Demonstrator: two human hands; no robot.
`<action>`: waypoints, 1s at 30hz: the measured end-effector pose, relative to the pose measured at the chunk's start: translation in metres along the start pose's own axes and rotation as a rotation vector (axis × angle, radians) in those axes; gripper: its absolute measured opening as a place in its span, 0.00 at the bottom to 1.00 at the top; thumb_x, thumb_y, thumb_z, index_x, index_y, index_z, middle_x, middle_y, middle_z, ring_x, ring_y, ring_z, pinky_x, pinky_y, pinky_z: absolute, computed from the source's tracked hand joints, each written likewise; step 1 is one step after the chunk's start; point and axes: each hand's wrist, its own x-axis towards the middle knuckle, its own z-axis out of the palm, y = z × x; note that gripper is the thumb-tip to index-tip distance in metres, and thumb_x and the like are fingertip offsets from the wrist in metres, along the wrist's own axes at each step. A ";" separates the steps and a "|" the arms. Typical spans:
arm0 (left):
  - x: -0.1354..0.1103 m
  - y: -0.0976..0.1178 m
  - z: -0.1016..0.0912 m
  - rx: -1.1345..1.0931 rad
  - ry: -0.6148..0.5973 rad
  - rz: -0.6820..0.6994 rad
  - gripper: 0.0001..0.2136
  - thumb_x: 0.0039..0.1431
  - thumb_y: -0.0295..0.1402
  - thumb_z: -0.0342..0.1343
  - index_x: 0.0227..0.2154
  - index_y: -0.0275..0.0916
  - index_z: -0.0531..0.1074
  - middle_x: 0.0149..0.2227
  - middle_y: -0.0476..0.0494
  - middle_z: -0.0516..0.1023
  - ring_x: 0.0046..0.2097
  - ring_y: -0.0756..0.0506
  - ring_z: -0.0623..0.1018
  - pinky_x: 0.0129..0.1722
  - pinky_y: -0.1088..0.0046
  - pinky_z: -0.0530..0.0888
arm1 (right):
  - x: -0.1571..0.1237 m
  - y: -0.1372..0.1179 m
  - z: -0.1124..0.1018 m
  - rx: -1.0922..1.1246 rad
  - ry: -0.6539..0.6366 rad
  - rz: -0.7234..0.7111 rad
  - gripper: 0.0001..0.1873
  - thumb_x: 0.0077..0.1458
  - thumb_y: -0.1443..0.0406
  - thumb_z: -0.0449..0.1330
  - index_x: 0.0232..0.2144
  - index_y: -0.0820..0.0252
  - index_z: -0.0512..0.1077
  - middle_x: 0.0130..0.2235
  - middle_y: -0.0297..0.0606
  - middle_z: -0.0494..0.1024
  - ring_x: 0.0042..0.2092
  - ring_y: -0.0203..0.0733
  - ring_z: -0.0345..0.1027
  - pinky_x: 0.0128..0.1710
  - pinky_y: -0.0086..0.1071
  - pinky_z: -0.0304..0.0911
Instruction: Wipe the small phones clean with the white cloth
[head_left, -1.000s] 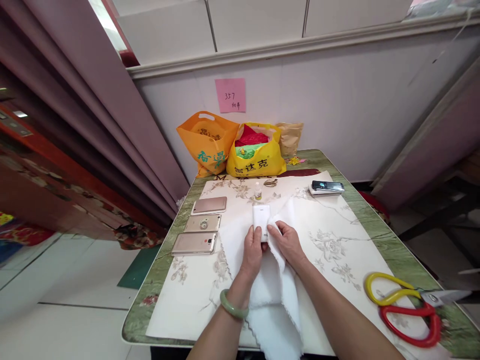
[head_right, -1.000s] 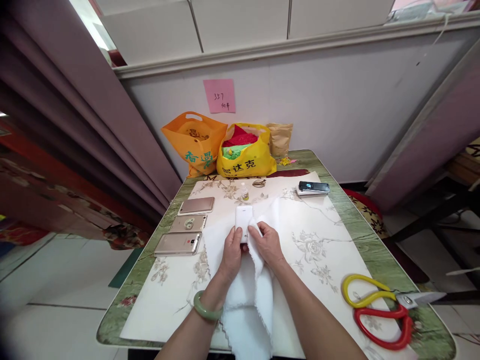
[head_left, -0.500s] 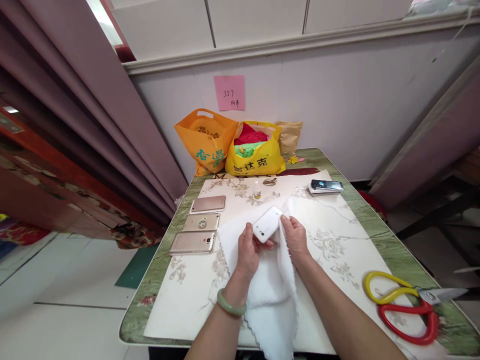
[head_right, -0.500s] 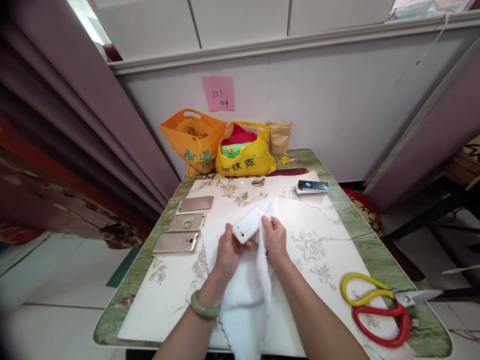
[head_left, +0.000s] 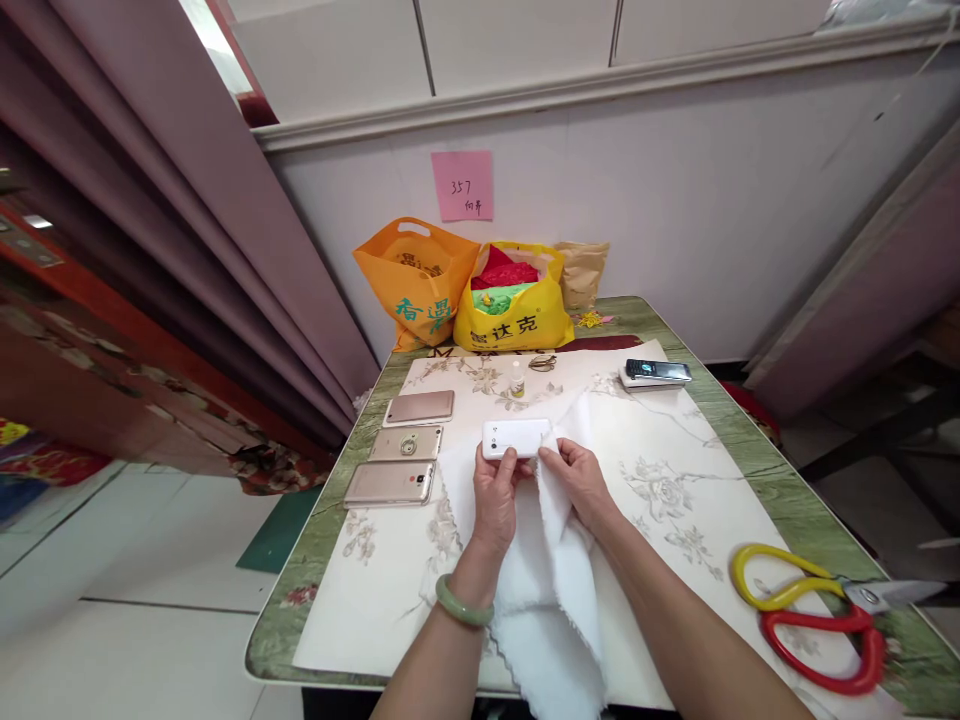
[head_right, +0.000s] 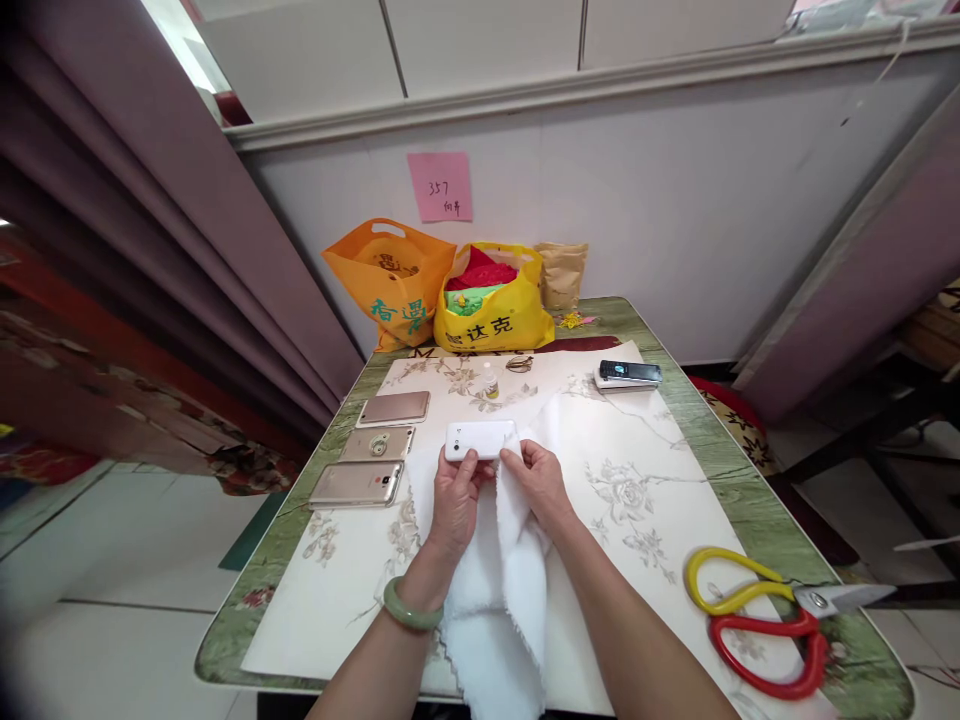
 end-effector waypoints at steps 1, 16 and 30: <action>0.000 0.000 0.000 0.016 0.015 0.011 0.17 0.53 0.38 0.62 0.42 0.40 0.65 0.32 0.51 0.76 0.28 0.52 0.75 0.34 0.73 0.72 | 0.000 0.000 0.000 0.003 -0.011 0.009 0.20 0.47 0.49 0.65 0.29 0.60 0.70 0.26 0.32 0.74 0.25 0.36 0.62 0.24 0.28 0.58; -0.001 0.000 -0.007 0.115 0.051 -0.013 0.14 0.47 0.36 0.63 0.34 0.39 0.67 0.25 0.56 0.68 0.21 0.56 0.65 0.23 0.79 0.64 | 0.001 0.001 -0.001 0.110 0.062 0.009 0.22 0.48 0.46 0.63 0.27 0.57 0.66 0.23 0.29 0.70 0.23 0.36 0.60 0.22 0.29 0.57; 0.000 0.001 -0.005 0.168 0.078 0.091 0.17 0.54 0.44 0.59 0.43 0.40 0.71 0.34 0.48 0.75 0.33 0.50 0.73 0.35 0.75 0.71 | -0.003 0.000 0.001 -0.035 -0.059 -0.028 0.20 0.47 0.48 0.65 0.26 0.58 0.70 0.25 0.31 0.73 0.25 0.37 0.63 0.24 0.29 0.58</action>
